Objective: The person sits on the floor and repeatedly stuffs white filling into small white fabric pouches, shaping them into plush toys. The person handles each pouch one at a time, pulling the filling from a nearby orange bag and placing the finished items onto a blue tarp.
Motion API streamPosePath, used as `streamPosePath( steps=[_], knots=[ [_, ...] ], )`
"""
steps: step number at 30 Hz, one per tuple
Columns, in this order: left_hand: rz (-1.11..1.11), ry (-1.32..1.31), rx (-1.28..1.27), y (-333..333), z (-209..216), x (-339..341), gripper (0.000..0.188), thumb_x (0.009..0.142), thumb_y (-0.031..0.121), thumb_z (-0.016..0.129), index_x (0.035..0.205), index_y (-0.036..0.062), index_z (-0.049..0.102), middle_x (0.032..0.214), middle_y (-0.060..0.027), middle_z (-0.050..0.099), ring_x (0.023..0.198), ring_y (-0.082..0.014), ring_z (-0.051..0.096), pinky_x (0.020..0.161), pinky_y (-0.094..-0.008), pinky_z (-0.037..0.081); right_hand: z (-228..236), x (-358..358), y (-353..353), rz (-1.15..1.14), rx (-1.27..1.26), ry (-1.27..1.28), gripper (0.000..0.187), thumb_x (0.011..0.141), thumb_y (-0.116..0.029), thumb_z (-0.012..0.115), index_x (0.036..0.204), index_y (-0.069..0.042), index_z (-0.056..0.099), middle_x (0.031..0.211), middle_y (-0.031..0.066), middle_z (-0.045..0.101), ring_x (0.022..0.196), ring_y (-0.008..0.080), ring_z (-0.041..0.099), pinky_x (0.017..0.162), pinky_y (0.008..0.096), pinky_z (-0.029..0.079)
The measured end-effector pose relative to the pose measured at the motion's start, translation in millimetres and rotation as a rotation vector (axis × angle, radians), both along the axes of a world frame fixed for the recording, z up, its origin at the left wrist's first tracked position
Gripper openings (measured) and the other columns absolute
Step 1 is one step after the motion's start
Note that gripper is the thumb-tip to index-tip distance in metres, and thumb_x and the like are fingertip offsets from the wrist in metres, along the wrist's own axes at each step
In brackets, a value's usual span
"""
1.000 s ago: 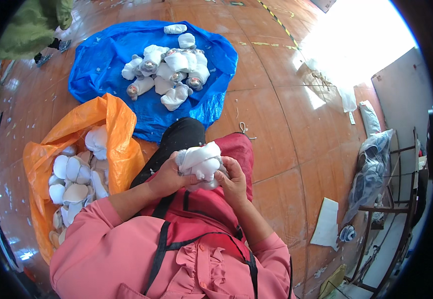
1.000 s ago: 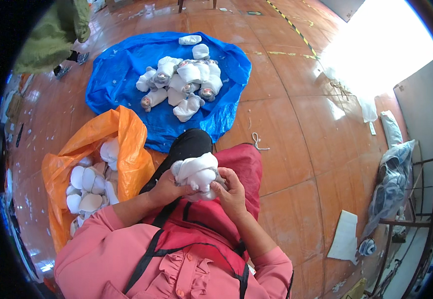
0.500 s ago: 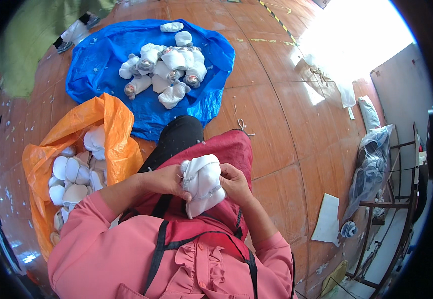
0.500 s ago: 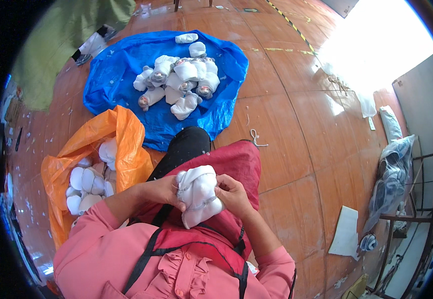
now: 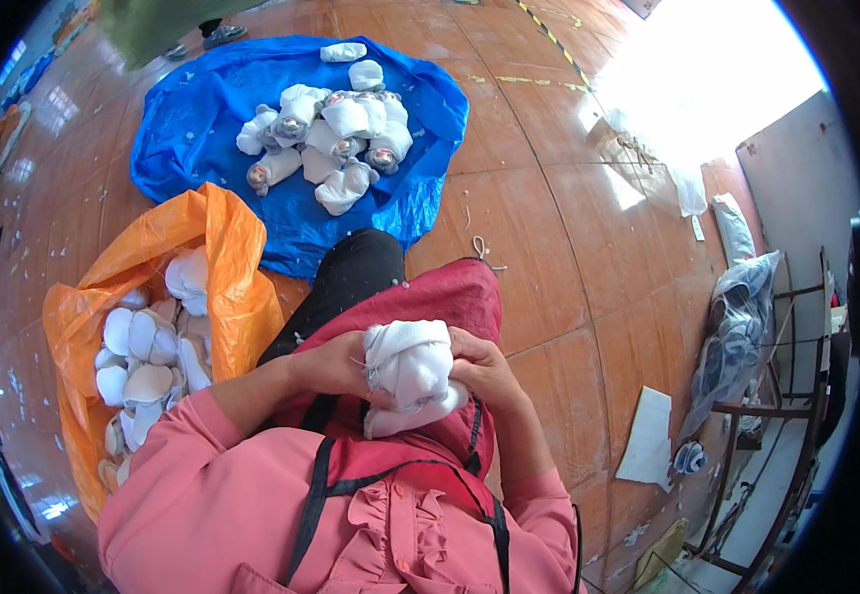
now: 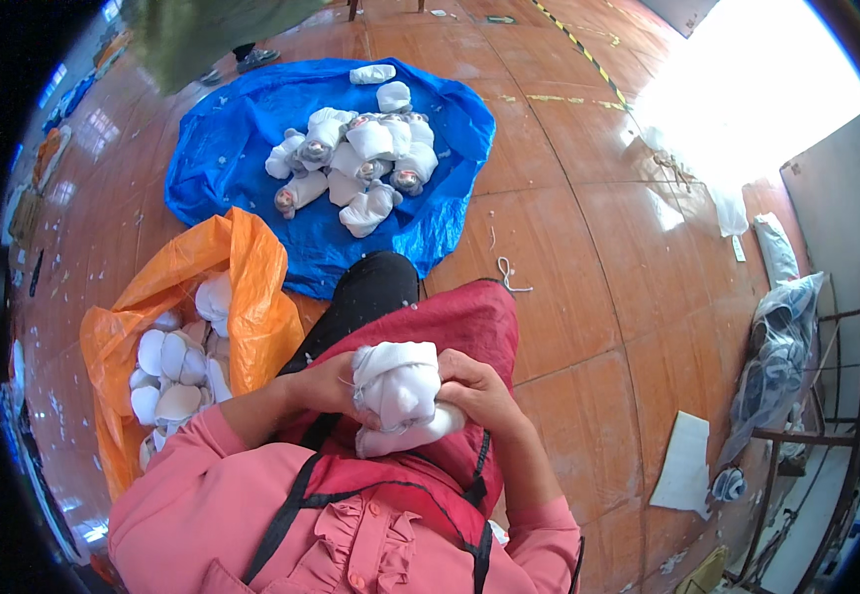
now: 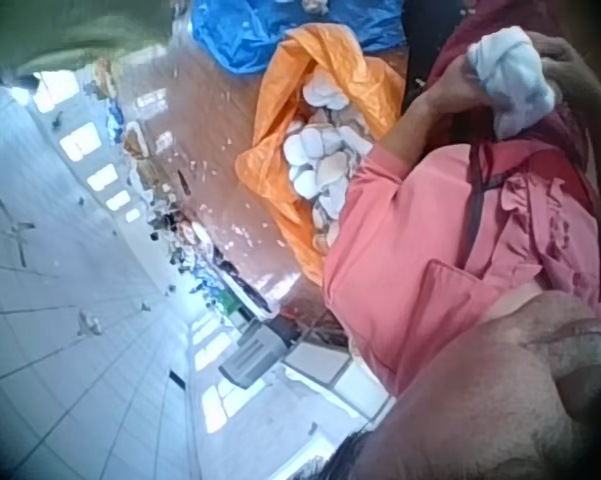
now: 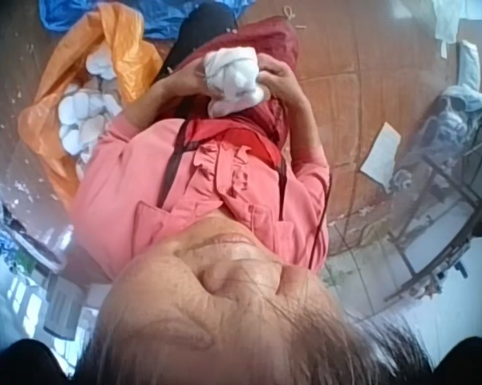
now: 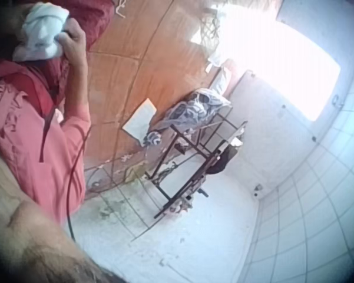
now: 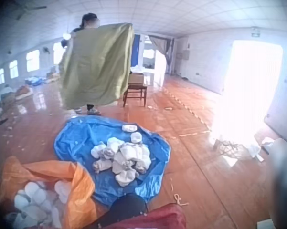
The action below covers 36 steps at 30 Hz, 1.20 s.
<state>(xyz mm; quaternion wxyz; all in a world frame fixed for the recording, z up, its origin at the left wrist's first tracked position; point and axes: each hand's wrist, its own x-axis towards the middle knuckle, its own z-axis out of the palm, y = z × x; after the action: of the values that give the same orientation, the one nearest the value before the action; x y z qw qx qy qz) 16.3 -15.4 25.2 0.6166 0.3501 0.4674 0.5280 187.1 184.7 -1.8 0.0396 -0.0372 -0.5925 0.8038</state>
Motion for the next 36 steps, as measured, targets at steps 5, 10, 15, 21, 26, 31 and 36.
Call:
streamPosePath(
  steps=[5, 10, 15, 21, 26, 31, 36],
  knots=[
    [-0.195, -0.012, -0.029, 2.7, 3.1, -13.0, 0.069, 0.065, 0.011, 0.090, 0.126, 0.0080, 0.058, 0.118, -0.0043, 0.064, 0.113, -0.0166, 0.058, 0.099, -0.0350, 0.046, -10.4, -1.2, -5.8, -0.004, -0.057, 0.050, 0.023, 0.086, -0.025, 0.075, 0.085, -0.004, 0.066, 0.102, 0.0024, 0.054, 0.101, 0.0157, 0.051, 0.090, 0.0320, 0.041],
    [-0.372, -0.016, -0.079, 5.7, 4.8, -17.8, 0.064, 0.064, 0.009, 0.091, 0.121, 0.0069, 0.061, 0.114, -0.0050, 0.066, 0.109, -0.0166, 0.060, 0.097, -0.0344, 0.048, 0.9, -13.9, -21.0, 0.117, -0.254, 0.109, 0.059, 0.078, -0.034, 0.081, 0.121, -0.010, 0.050, 0.126, 0.0071, 0.052, 0.121, 0.0203, 0.048, 0.103, 0.0395, 0.038],
    [-0.432, -0.067, -0.037, 10.1, 5.7, -17.7, 0.065, 0.062, 0.008, 0.091, 0.120, 0.0065, 0.061, 0.113, -0.0046, 0.066, 0.107, -0.0168, 0.061, 0.095, -0.0346, 0.048, -1.1, -10.5, -20.7, 0.237, -0.199, -0.056, 0.097, 0.059, -0.051, 0.090, 0.132, -0.008, 0.043, 0.128, 0.0060, 0.050, 0.124, 0.0206, 0.045, 0.105, 0.0367, 0.035],
    [-0.337, -0.133, -0.089, 2.3, -5.3, -16.4, 0.070, 0.060, 0.009, 0.091, 0.122, 0.0047, 0.059, 0.116, -0.0047, 0.064, 0.110, -0.0158, 0.058, 0.097, -0.0339, 0.047, -4.2, -12.9, -19.5, 0.251, -0.331, -0.136, 0.095, 0.059, -0.046, 0.091, 0.132, -0.007, 0.043, 0.120, 0.0027, 0.051, 0.116, 0.0161, 0.048, 0.100, 0.0318, 0.039],
    [-0.071, -0.194, -0.109, -12.3, 1.1, -6.8, 0.069, 0.065, 0.012, 0.088, 0.124, 0.0026, 0.054, 0.114, -0.0030, 0.062, 0.107, -0.0141, 0.058, 0.097, -0.0314, 0.045, -8.0, -9.6, -13.8, 0.305, -0.275, -0.246, 0.090, 0.060, -0.041, 0.091, 0.130, -0.005, 0.048, 0.118, 0.0034, 0.055, 0.112, 0.0149, 0.051, 0.097, 0.0305, 0.041],
    [0.020, -0.143, -0.107, -14.9, -4.8, 1.1, 0.068, 0.068, 0.013, 0.087, 0.124, 0.0030, 0.051, 0.112, -0.0035, 0.060, 0.108, -0.0138, 0.056, 0.096, -0.0308, 0.044, -5.1, -12.8, -8.0, 0.408, -0.237, -0.256, 0.077, 0.065, -0.032, 0.090, 0.127, -0.004, 0.053, 0.113, 0.0015, 0.059, 0.109, 0.0133, 0.053, 0.096, 0.0301, 0.042],
    [-0.045, -0.055, -0.205, -12.6, -3.6, -2.7, 0.063, 0.070, 0.009, 0.084, 0.122, 0.0014, 0.050, 0.112, -0.0057, 0.060, 0.107, -0.0146, 0.056, 0.096, -0.0305, 0.044, -4.3, -11.4, -10.4, 0.362, -0.111, -0.333, 0.050, 0.067, -0.012, 0.086, 0.110, -0.006, 0.060, 0.101, -0.0021, 0.062, 0.098, 0.0133, 0.057, 0.087, 0.0304, 0.047]
  ],
)
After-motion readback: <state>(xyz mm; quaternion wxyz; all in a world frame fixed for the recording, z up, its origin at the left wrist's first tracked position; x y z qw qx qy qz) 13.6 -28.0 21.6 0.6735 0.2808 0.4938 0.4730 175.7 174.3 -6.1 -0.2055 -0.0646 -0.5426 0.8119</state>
